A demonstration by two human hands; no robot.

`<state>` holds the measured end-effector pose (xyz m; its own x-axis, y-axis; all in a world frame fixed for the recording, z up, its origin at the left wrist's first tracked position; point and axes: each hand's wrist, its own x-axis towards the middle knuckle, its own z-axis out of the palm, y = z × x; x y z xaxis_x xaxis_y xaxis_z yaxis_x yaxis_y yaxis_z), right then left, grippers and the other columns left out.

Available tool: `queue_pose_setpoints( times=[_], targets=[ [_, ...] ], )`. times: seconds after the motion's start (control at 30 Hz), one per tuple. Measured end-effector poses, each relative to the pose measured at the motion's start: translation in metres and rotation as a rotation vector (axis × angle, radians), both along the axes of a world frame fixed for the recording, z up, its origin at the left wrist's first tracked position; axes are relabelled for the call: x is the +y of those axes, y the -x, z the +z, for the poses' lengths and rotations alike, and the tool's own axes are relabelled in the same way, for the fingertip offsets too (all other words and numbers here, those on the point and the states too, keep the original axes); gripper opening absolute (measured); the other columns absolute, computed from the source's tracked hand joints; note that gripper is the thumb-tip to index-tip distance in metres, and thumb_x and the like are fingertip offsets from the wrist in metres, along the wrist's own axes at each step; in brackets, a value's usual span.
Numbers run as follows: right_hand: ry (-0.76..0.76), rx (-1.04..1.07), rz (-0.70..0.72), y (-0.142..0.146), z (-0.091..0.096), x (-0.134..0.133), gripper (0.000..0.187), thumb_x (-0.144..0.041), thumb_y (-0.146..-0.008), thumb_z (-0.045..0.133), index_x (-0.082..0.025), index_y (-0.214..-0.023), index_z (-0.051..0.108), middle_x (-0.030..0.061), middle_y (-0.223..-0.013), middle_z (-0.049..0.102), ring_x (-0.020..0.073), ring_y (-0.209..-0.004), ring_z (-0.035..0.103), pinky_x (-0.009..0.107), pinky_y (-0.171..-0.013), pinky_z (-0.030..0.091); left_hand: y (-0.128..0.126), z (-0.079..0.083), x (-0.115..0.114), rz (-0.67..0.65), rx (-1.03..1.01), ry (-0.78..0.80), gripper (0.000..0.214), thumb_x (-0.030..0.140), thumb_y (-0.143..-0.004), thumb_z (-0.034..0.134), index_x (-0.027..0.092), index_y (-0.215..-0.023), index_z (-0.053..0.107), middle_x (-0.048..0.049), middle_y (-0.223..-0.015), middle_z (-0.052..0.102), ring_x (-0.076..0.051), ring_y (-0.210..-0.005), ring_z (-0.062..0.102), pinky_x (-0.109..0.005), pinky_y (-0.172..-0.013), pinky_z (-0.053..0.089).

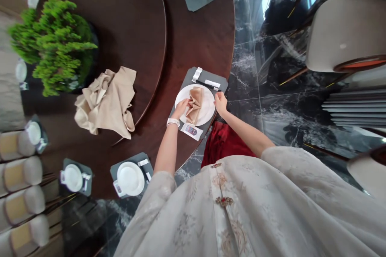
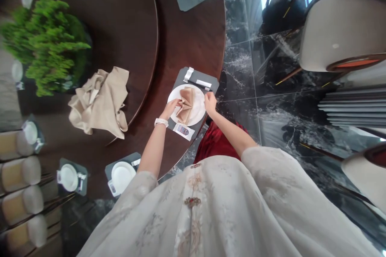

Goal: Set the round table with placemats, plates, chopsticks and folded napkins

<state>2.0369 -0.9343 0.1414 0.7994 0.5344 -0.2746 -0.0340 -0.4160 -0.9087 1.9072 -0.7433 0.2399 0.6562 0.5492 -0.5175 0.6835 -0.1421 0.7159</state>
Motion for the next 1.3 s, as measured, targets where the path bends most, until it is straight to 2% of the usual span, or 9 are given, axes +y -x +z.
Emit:
queue_pose_setpoints(
  times=[0.13, 0.37, 0.57, 0.67, 0.77, 0.9, 1.03, 1.13, 1.3],
  targets=[
    [0.030, 0.228, -0.201, 0.044, -0.016, -0.043, 0.031, -0.043, -0.089, 0.043, -0.019, -0.093, 0.062, 0.0036, -0.081, 0.068, 0.0156, -0.064, 0.062, 0.027, -0.064, 0.052, 0.007, 0.003, -0.004, -0.151, 0.062, -0.149, 0.045, 0.045, -0.099, 0.039, 0.016, -0.107, 0.072, -0.0075, -0.098, 0.074, -0.022, -0.098, 0.066, -0.031, -0.096, 0.047],
    [-0.028, 0.142, 0.246, 0.105, 0.006, -0.028, 0.021, -0.034, -0.086, 0.050, -0.021, -0.092, 0.067, 0.0030, -0.083, 0.072, 0.0174, -0.068, 0.064, 0.031, -0.073, 0.054, 0.088, -0.020, 0.010, 0.194, 0.093, -0.358, 0.053, 0.042, -0.100, 0.039, 0.018, -0.146, 0.049, -0.0118, -0.122, 0.068, -0.023, -0.114, 0.064, -0.037, -0.107, 0.045],
    [-0.193, -0.181, 0.652, 0.132, 0.048, 0.008, 0.025, -0.031, -0.092, 0.045, -0.022, -0.096, 0.068, 0.0089, -0.093, 0.072, 0.0206, -0.079, 0.066, 0.031, -0.075, 0.053, 0.197, -0.032, 0.082, 0.492, 0.447, -0.501, 0.075, 0.032, -0.091, 0.054, 0.004, -0.156, 0.026, -0.0268, -0.161, 0.029, -0.033, -0.152, 0.028, -0.048, -0.122, 0.028],
    [-0.189, -0.258, 0.703, 0.145, 0.056, 0.066, 0.025, -0.030, -0.092, 0.046, -0.021, -0.093, 0.069, 0.0090, -0.091, 0.072, 0.0206, -0.076, 0.064, 0.032, -0.074, 0.053, 0.246, -0.036, 0.133, 0.368, 0.556, -0.580, 0.085, 0.026, -0.086, 0.058, 0.002, -0.158, 0.020, -0.0254, -0.166, 0.014, -0.034, -0.156, 0.013, -0.051, -0.125, 0.018],
    [-0.168, -0.262, 0.678, 0.170, 0.060, 0.161, 0.024, -0.029, -0.088, 0.048, -0.020, -0.094, 0.069, 0.0091, -0.096, 0.073, 0.0198, -0.077, 0.064, 0.033, -0.076, 0.054, 0.283, -0.049, 0.170, 0.259, 0.578, -0.609, 0.094, 0.022, -0.080, 0.063, -0.004, -0.158, 0.017, -0.0272, -0.166, 0.010, -0.034, -0.156, 0.012, -0.048, -0.126, 0.015],
    [-0.097, -0.067, 0.568, 0.222, 0.065, 0.318, 0.020, -0.024, -0.081, 0.054, -0.021, -0.095, 0.069, 0.0047, -0.097, 0.072, 0.0172, -0.082, 0.065, 0.031, -0.082, 0.056, 0.313, -0.073, 0.183, 0.221, 0.523, -0.709, 0.104, 0.017, -0.072, 0.068, -0.005, -0.159, 0.015, -0.0270, -0.167, 0.004, -0.038, -0.157, 0.004, -0.048, -0.127, 0.012],
    [-0.002, 0.310, 0.257, 0.268, 0.074, 0.450, 0.036, -0.015, -0.078, 0.058, -0.024, -0.113, 0.058, 0.0011, -0.108, 0.067, 0.0111, -0.081, 0.063, 0.026, -0.076, 0.058, 0.326, -0.086, 0.183, 0.231, 0.505, -0.749, 0.104, 0.015, -0.070, 0.069, -0.007, -0.158, 0.017, -0.0293, -0.166, 0.005, -0.040, -0.156, 0.004, -0.050, -0.127, 0.015],
    [0.008, 0.497, 0.147, 0.287, 0.084, 0.510, 0.040, -0.010, -0.080, 0.060, -0.025, -0.116, 0.050, -0.0004, -0.098, 0.064, 0.0088, -0.076, 0.062, 0.022, -0.069, 0.057, 0.341, -0.087, 0.188, 0.232, 0.516, -0.766, 0.107, 0.016, -0.068, 0.072, -0.013, -0.155, 0.018, -0.0340, -0.164, 0.007, -0.044, -0.155, 0.008, -0.051, -0.126, 0.018],
    [0.120, 0.359, 0.274, 0.291, 0.124, 0.565, 0.020, -0.012, -0.082, 0.068, -0.020, -0.096, 0.056, -0.0012, -0.068, 0.055, 0.0125, -0.066, 0.055, 0.023, -0.057, 0.050, 0.394, -0.079, 0.203, 0.198, 0.493, -0.766, 0.106, 0.016, -0.067, 0.071, -0.008, -0.157, 0.021, -0.0314, -0.165, 0.009, -0.043, -0.155, 0.011, -0.052, -0.124, 0.022]
  ],
)
